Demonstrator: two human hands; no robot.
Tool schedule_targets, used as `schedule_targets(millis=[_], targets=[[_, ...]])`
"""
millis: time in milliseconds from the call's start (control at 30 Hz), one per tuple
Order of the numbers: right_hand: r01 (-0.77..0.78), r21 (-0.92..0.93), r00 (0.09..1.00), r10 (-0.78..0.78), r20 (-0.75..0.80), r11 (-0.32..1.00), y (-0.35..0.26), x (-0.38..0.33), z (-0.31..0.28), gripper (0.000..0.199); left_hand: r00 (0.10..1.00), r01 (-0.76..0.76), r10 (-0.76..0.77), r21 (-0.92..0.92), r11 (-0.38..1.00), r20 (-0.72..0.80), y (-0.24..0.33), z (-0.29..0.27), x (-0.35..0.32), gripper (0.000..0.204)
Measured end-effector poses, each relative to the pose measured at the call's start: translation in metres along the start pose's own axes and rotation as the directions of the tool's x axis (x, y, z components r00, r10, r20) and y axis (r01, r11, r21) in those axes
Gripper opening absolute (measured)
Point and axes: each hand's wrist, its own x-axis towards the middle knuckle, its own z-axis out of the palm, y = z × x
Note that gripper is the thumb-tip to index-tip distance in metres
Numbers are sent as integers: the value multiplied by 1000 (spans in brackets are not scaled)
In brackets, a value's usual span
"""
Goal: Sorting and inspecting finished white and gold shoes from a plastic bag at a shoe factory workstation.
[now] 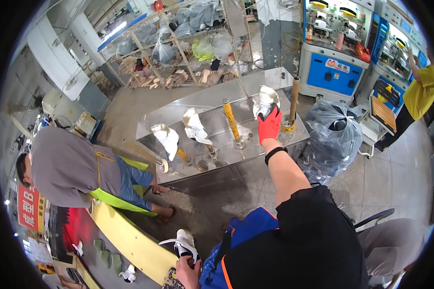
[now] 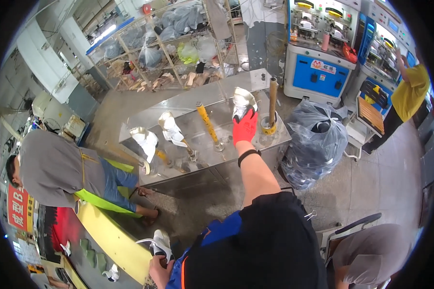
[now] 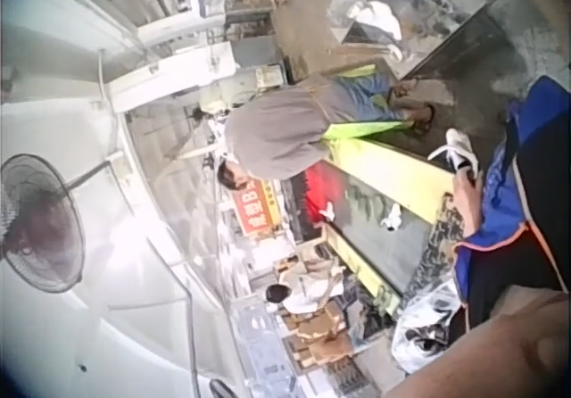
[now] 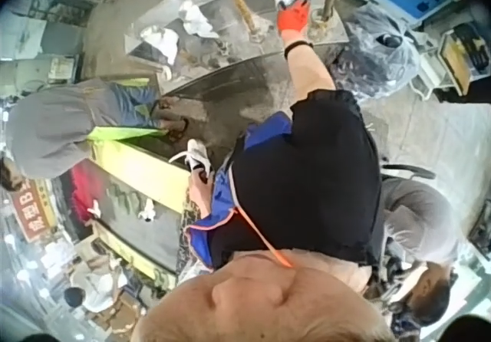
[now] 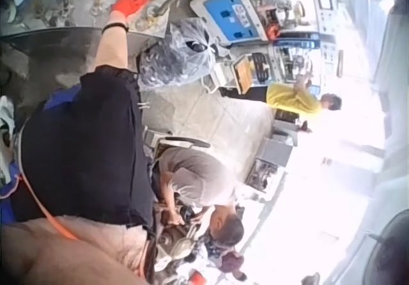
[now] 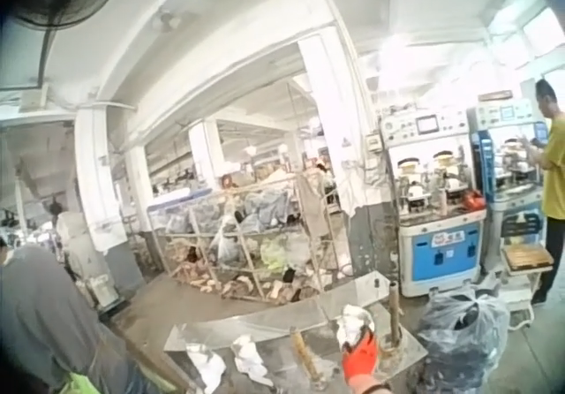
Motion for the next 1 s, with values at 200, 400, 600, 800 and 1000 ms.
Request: schedule_targets(millis=[200, 400, 600, 800, 1000], targets=[[-669, 670, 716, 523, 463, 322, 141, 20, 31, 32, 995, -95, 95, 6, 995, -19, -7, -6, 5, 33], [-798, 468, 429, 189, 883, -379, 87, 70, 39, 50, 999, 34, -34, 48, 998, 0, -2, -18, -4, 35], [-846, 524, 484, 271, 832, -97, 97, 77, 37, 51, 999, -33, 36, 124, 992, -20, 4, -7, 0, 34], [-831, 486, 555, 344, 757, 271, 95, 89, 17, 52, 1000, 12, -13, 77, 997, 16, -6, -4, -12, 33], [-445, 390, 889, 346, 300, 806, 57, 45, -21, 40, 988, -40, 45, 35, 999, -148, -18, 17, -6, 34]])
